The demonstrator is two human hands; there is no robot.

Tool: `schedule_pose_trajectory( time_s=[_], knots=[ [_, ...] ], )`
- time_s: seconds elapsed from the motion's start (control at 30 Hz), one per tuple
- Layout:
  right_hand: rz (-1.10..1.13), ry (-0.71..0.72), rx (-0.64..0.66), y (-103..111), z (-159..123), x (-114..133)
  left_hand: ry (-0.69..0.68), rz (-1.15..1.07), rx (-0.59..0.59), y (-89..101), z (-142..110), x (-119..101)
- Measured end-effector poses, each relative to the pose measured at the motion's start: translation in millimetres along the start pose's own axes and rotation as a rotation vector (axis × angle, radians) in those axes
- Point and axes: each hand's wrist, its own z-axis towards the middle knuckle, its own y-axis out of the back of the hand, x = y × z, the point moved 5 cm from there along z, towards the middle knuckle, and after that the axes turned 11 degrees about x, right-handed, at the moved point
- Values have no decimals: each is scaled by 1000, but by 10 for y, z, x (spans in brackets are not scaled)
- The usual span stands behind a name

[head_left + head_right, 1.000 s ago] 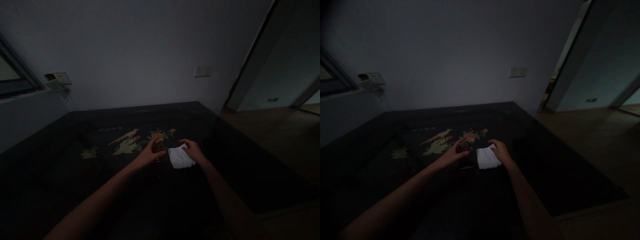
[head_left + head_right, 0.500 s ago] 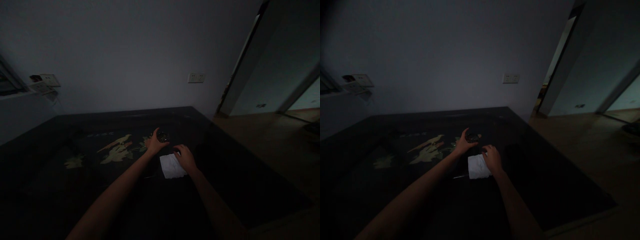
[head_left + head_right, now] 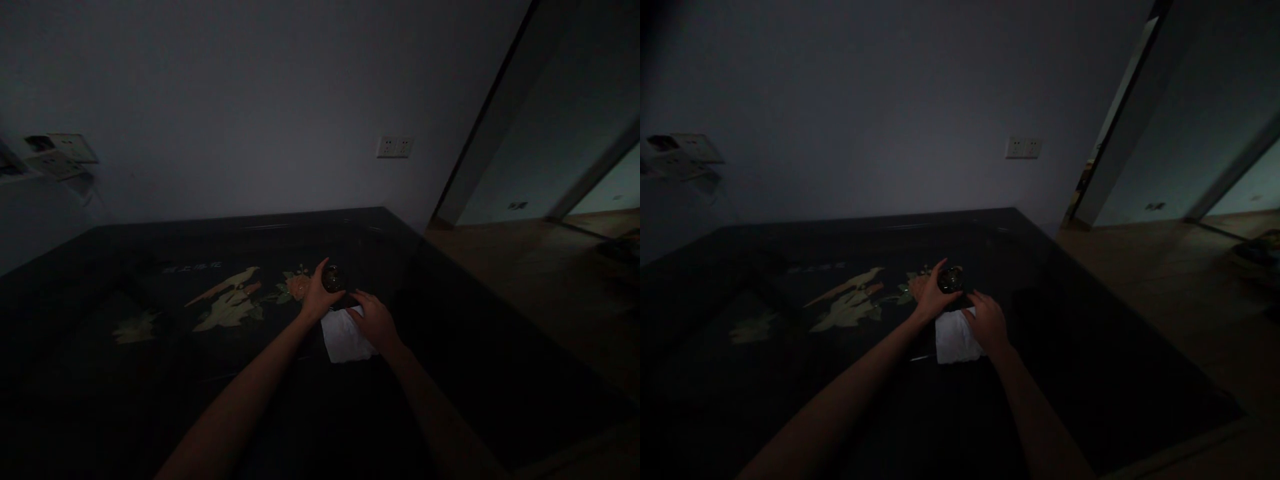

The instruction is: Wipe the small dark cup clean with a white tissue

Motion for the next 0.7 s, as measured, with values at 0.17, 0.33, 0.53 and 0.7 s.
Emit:
schedule_pose_trajectory(
  time_s=[0.17,0.33,0.53,0.7],
  knots=[
    [29,23,12,-40,17,-34,-14,-57,57,-32,-10,-5],
    [53,35,13,-46,22,-43,-24,-57,65,-37,-8,41],
    [65,42,-2,-35,11,-32,2,-20,63,-33,-4,55],
    [67,49,-11,-42,10,-34,5,22,75,-38,-8,45]
  ],
)
